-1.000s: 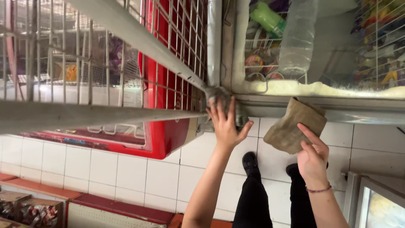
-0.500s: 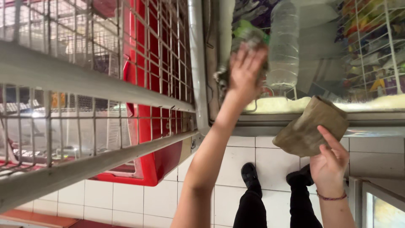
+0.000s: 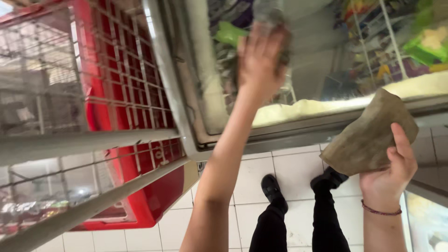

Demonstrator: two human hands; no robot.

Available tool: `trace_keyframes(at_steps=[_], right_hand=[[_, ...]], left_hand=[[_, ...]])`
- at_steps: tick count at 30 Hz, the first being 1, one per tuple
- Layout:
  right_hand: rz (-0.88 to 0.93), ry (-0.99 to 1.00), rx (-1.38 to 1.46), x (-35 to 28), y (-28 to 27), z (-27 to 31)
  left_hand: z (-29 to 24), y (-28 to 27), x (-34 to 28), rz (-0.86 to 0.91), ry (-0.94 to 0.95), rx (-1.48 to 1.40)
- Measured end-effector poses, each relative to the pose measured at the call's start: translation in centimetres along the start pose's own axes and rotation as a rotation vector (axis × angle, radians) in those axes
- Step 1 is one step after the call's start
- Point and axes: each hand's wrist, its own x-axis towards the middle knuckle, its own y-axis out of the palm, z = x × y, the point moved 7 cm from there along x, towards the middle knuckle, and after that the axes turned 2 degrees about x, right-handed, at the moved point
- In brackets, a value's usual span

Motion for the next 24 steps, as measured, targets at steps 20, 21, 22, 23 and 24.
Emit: trace_keyframes(at_steps=[20, 21, 22, 23, 24], right_hand=[[-0.236, -0.136, -0.091, 2.8, -10.3, 4.4], [-0.254, -0.121, -0.091, 3.0, -10.8, 4.5], [-0.271, -0.105, -0.091, 3.2, -11.3, 4.5], [-0.287, -0.092, -0.092, 3.5, -11.9, 4.6], [-0.294, -0.091, -0.093, 3.8, -12.3, 4.8]], left_hand=[[-17.2, 4.8, -3.0, 0.305, 0.545, -0.267], [-16.6, 4.4, -4.1, 0.392, 0.564, -0.354], [-15.5, 3.9, -3.7, 0.319, 0.555, -0.221], [-14.3, 3.5, -3.0, 0.243, 0.544, -0.090], [-13.6, 3.2, -2.0, 0.166, 0.531, 0.040]])
